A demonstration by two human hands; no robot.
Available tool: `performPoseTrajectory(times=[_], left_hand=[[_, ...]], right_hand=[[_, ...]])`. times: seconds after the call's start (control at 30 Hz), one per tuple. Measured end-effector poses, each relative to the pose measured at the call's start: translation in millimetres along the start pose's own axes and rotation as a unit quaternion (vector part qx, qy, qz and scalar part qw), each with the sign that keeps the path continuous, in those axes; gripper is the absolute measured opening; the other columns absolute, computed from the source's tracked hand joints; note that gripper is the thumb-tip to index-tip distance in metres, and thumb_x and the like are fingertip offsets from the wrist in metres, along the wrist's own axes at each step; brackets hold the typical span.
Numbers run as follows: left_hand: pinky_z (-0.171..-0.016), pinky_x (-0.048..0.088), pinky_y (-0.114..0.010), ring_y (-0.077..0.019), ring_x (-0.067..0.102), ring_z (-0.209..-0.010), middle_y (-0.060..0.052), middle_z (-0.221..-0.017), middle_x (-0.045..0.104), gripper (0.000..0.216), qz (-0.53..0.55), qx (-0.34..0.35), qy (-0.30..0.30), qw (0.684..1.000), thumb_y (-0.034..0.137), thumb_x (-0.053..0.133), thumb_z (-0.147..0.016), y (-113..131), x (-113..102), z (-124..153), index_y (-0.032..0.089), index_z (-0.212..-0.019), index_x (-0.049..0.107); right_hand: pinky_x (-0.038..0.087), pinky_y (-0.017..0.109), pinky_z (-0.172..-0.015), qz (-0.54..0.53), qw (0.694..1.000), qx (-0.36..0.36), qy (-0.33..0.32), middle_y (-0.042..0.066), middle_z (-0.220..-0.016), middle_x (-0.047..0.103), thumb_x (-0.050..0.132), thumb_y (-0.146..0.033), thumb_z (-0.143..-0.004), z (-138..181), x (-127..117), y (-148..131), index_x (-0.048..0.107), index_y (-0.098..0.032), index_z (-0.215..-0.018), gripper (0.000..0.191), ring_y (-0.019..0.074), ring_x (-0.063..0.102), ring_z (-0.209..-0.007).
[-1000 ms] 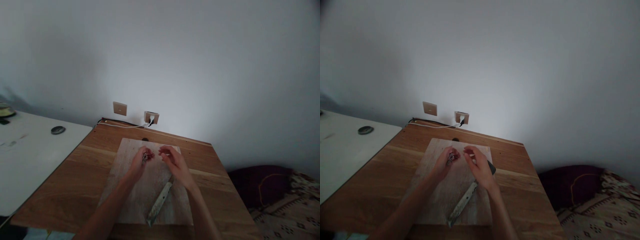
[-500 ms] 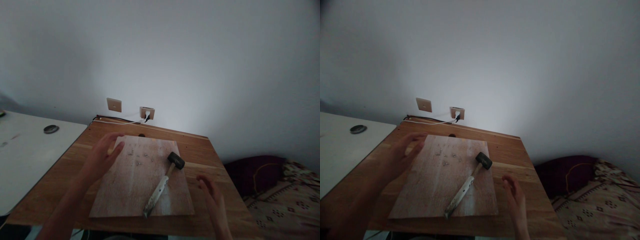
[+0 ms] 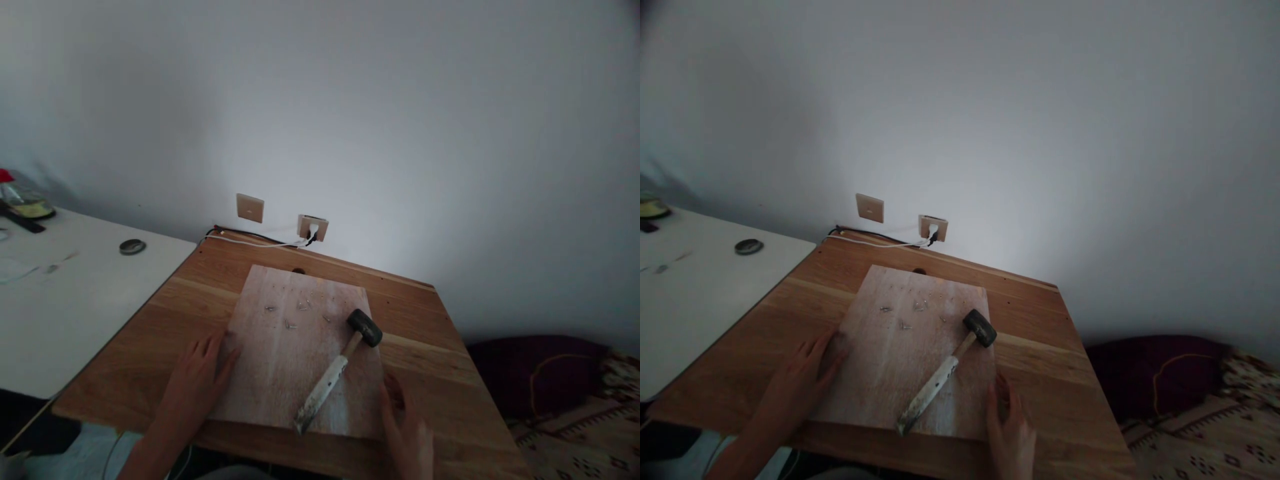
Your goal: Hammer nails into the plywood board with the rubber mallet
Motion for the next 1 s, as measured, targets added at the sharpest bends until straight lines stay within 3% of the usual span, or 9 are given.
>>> performPoseTrajectory(times=[0.13, 0.23, 0.4, 0.5, 0.6, 0.73, 0.87, 1.0], left_hand=[[-0.105, 0.052, -0.052, -0.0346, 0.067, -0.117, -0.012, -0.124, 0.075, 0.052, 0.118, -0.085, 0.013, 0.989, 0.058, 0.048, -0.093, -26.2, -7.0, -5.9, 0.019, -0.122, 0.068], [-0.102, 0.055, -0.051, -0.0345, 0.07, -0.112, -0.013, -0.118, 0.077, 0.055, 0.153, -0.164, 0.018, 0.974, 0.061, 0.048, -0.089, -53.7, -21.2, -12.4, 0.019, -0.117, 0.07], [-0.107, 0.051, -0.052, -0.0369, 0.068, -0.117, -0.017, -0.122, 0.075, 0.059, 0.1, -0.218, 0.023, 0.971, 0.058, 0.045, -0.091, -89.4, -62.7, -23.6, 0.014, -0.122, 0.067], [-0.102, 0.053, -0.051, -0.0369, 0.068, -0.115, -0.016, -0.119, 0.075, 0.057, 0.044, -0.263, -0.001, 0.964, 0.054, 0.04, -0.096, -106.2, -88.3, -32.9, 0.013, -0.128, 0.064], [-0.098, 0.054, -0.047, -0.0344, 0.07, -0.109, -0.015, -0.115, 0.076, 0.056, 0.026, -0.289, -0.027, 0.957, 0.051, 0.035, -0.1, -122.0, -102.4, -41.5, 0.013, -0.128, 0.064], [-0.095, 0.054, -0.052, -0.0418, 0.065, -0.115, -0.02, -0.11, 0.074, 0.058, -0.057, -0.27, -0.041, 0.96, 0.048, 0.035, -0.101, -138.1, -98.2, -43.6, 0.009, -0.134, 0.062], [-0.095, 0.051, -0.063, -0.0475, 0.058, -0.122, -0.025, -0.13, 0.067, 0.053, -0.152, -0.202, -0.005, 0.967, 0.042, 0.037, -0.101, -139.7, -87.2, -38.5, 0.008, -0.134, 0.061], [-0.095, 0.05, -0.067, -0.0498, 0.056, -0.123, -0.027, -0.122, 0.069, 0.053, -0.124, -0.202, 0.009, 0.971, 0.043, 0.036, -0.102, -134.3, -85.1, -36.4, 0.008, -0.133, 0.062]], right_hand=[[0.061, 0.043, -0.097, -0.074, 0.995, 0.013, -0.068, 0.013, -0.121, 0.079, 0.057, -0.066, -0.092, 8.1, 14.4, -12.0, 0.072, -0.02, -0.125, 0.058, 0.0325, 0.076, -0.111], [0.063, 0.041, -0.094, -0.13, 0.989, 0.003, -0.075, 0.013, -0.119, 0.08, 0.06, -0.064, -0.092, 17.8, 31.9, -27.3, 0.072, -0.019, -0.124, 0.057, 0.0322, 0.077, -0.109], [0.063, 0.037, -0.093, -0.196, 0.975, -0.008, -0.106, 0.014, -0.12, 0.08, 0.064, -0.065, -0.092, 39.0, 71.9, -60.7, 0.075, -0.019, -0.121, 0.055, 0.0314, 0.076, -0.111], [0.062, 0.036, -0.095, -0.228, 0.967, -0.013, -0.114, 0.013, -0.12, 0.08, 0.062, -0.065, -0.094, 47.5, 92.8, -81.4, 0.076, -0.021, -0.119, 0.052, 0.0302, 0.076, -0.111], [0.062, 0.036, -0.095, -0.26, 0.95, -0.045, -0.165, 0.013, -0.12, 0.08, 0.065, -0.059, -0.094, 49.4, 111.3, -99.1, 0.076, -0.022, -0.12, 0.046, 0.0295, 0.076, -0.112], [0.063, 0.037, -0.095, -0.254, 0.939, -0.074, -0.221, 0.013, -0.122, 0.079, 0.067, -0.051, -0.095, 48.4, 130.5, -111.6, 0.074, -0.023, -0.124, 0.041, 0.0285, 0.077, -0.11], [0.057, 0.044, -0.106, -0.187, 0.963, -0.093, -0.172, 0.013, -0.133, 0.074, 0.061, -0.048, -0.098, 48.1, 136.9, -120.6, 0.07, -0.022, -0.133, 0.044, 0.03, 0.071, -0.122], [0.049, 0.048, -0.115, -0.129, 0.968, -0.159, -0.146, 0.012, -0.141, 0.069, 0.056, -0.044, -0.1, 50.1, 134.4, -136.4, 0.066, -0.023, -0.138, 0.044, 0.03, 0.063, -0.133]])
Point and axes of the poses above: each hand's wrist, its own z-axis away from the middle knuckle, its own x-axis out of the palm, y = z × x, the point moved 4 cm from there along -z, towards the middle knuckle
